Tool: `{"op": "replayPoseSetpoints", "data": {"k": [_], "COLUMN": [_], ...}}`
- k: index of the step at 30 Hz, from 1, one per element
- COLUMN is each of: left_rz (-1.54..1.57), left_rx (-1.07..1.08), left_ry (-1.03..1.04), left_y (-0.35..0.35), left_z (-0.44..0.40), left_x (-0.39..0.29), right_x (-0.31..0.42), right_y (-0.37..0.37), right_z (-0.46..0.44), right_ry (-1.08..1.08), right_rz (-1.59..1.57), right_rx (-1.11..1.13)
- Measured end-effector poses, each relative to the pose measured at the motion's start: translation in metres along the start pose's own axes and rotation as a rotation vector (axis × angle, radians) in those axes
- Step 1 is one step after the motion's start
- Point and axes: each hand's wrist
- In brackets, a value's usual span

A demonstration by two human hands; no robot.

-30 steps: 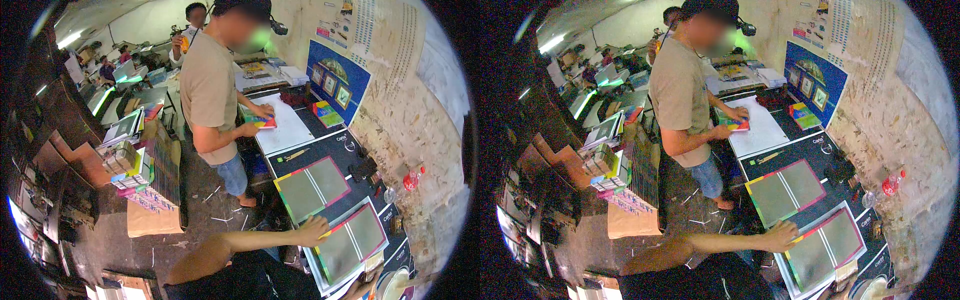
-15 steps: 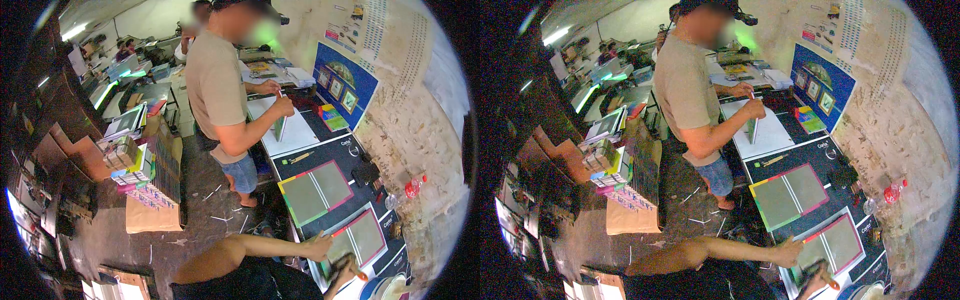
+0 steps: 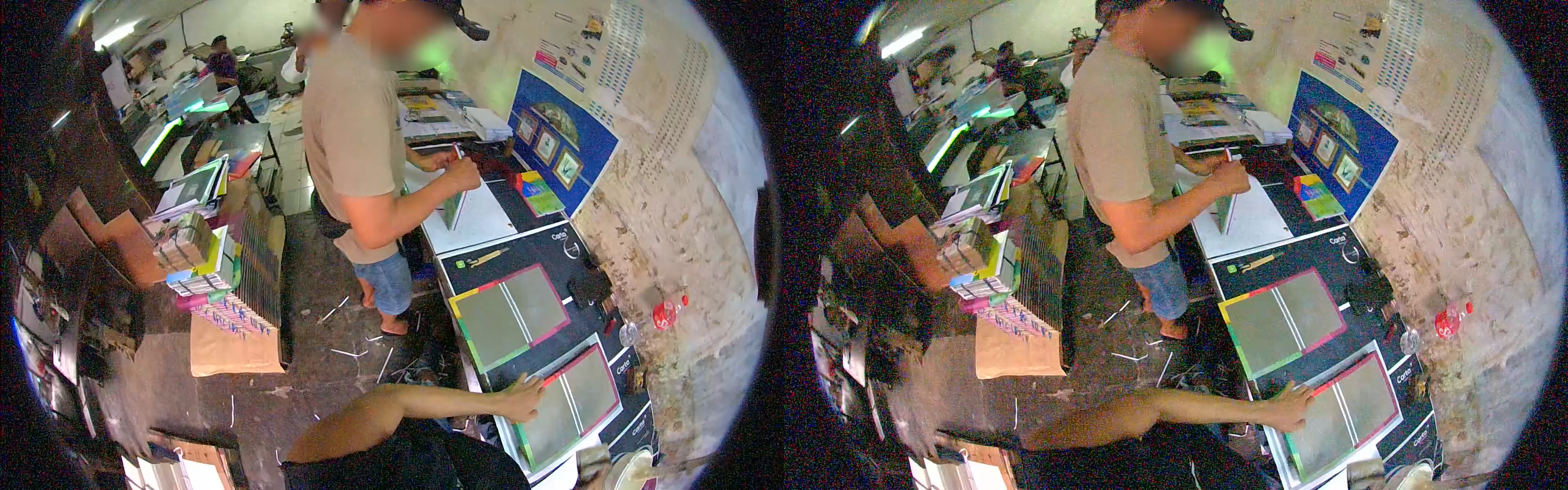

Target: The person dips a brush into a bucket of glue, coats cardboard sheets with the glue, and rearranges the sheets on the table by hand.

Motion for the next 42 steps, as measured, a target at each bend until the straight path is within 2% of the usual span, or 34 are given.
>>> {"op": "replayPoseSetpoints", "data": {"k": [4,6,8,9,11,12,14,15,17,18,19,20,22,23,24,26,28,29,30,31,32,33,34,36,40,42], "left_rz": [-0.035,-0.045,-0.065,-0.035,-0.052,-0.059,-0.087,-0.095,-0.114,-0.037,-0.161,-0.185,-0.119,-0.004,0.059,-0.014,-0.078,-0.104,-0.153,-0.203,-0.255,-0.325,-0.339,-0.371,-0.375,-0.365], "left_rx": [0.116,0.131,0.093,0.243,0.307,0.339,0.312,0.317,0.189,0.296,0.303,0.393,0.047,-0.088,-0.15,-0.172,-0.096,-0.06,-0.016,0.029,0.071,0.147,0.16,0.187,0.236,0.25], "left_ry": [0.022,0.009,-0.021,-0.031,-0.021,-0.012,-0.033,-0.031,-0.05,0.023,-0.024,-0.086,-0.147,-0.112,-0.122,-0.146,-0.087,-0.064,-0.033,-0.004,0.024,0.017,0.004,-0.021,-0.047,-0.063], "left_y": [0.003,0.01,0.035,0.03,-0.005,-0.019,-0.012,-0.007,0.0,-0.026,-0.038,-0.048,-0.013,-0.003,-0.012,-0.022,-0.033,-0.033,-0.033,-0.03,-0.026,-0.021,-0.02,-0.024,-0.028,-0.029], "left_z": [0.0,0.001,-0.008,-0.013,0.0,0.004,-0.004,-0.003,0.0,0.003,0.0,-0.006,-0.014,-0.02,-0.016,-0.018,-0.017,-0.02,-0.02,-0.019,-0.018,-0.021,-0.022,-0.024,-0.027,-0.026], "left_x": [-0.006,-0.006,-0.004,-0.003,-0.013,-0.017,-0.012,-0.014,-0.01,-0.008,-0.009,-0.014,0.015,0.032,0.03,0.027,0.009,0.01,0.003,-0.003,-0.008,-0.011,-0.015,-0.024,-0.026,-0.026], "right_x": [-0.041,0.009,-0.041,-0.045,-0.042,-0.075,-0.114,-0.097,-0.052,-0.062,-0.044,-0.026,0.024,0.038,0.046,0.061,0.068,0.035,0.02,0.02,0.014,-0.003,-0.015,-0.007,-0.022,-0.009], "right_y": [0.073,0.138,0.151,0.146,0.134,0.111,0.05,0.034,-0.014,-0.05,-0.064,-0.09,-0.092,-0.086,-0.086,-0.06,-0.024,-0.007,0.019,0.054,0.083,0.108,0.134,0.161,0.105,0.065], "right_z": [-0.028,0.026,0.005,0.007,0.016,0.0,-0.033,-0.026,-0.002,-0.021,-0.011,0.004,0.046,0.049,0.047,0.047,0.043,0.028,0.022,0.024,0.026,0.022,0.028,0.038,0.002,-0.02], "right_ry": [-0.19,-0.141,-0.098,-0.121,-0.166,-0.382,-0.445,-0.401,-0.279,-0.431,-0.229,-0.329,0.009,0.052,0.024,0.111,0.098,0.138,0.041,0.081,-0.054,-0.054,-0.212,-0.124,-0.241,-0.187], "right_rz": [0.068,-0.037,0.011,0.169,0.485,0.351,0.109,0.191,0.384,0.332,0.266,0.325,-0.104,-0.113,-0.122,-0.155,-0.115,-0.086,-0.127,-0.124,0.003,0.035,0.068,0.412,0.441,0.575], "right_rx": [0.184,0.347,0.485,0.461,0.401,0.411,0.432,0.352,0.141,0.315,0.232,0.184,-0.062,-0.128,-0.101,-0.196,-0.201,-0.125,-0.044,-0.028,0.083,0.188,0.211,0.287,0.379,0.337]}}
Point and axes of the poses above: each hand's wrist, its own z-axis away from the middle knuckle, its own y-axis out of the palm, x = y × z, and after that the axes turned 8 degrees about -z, right-handed
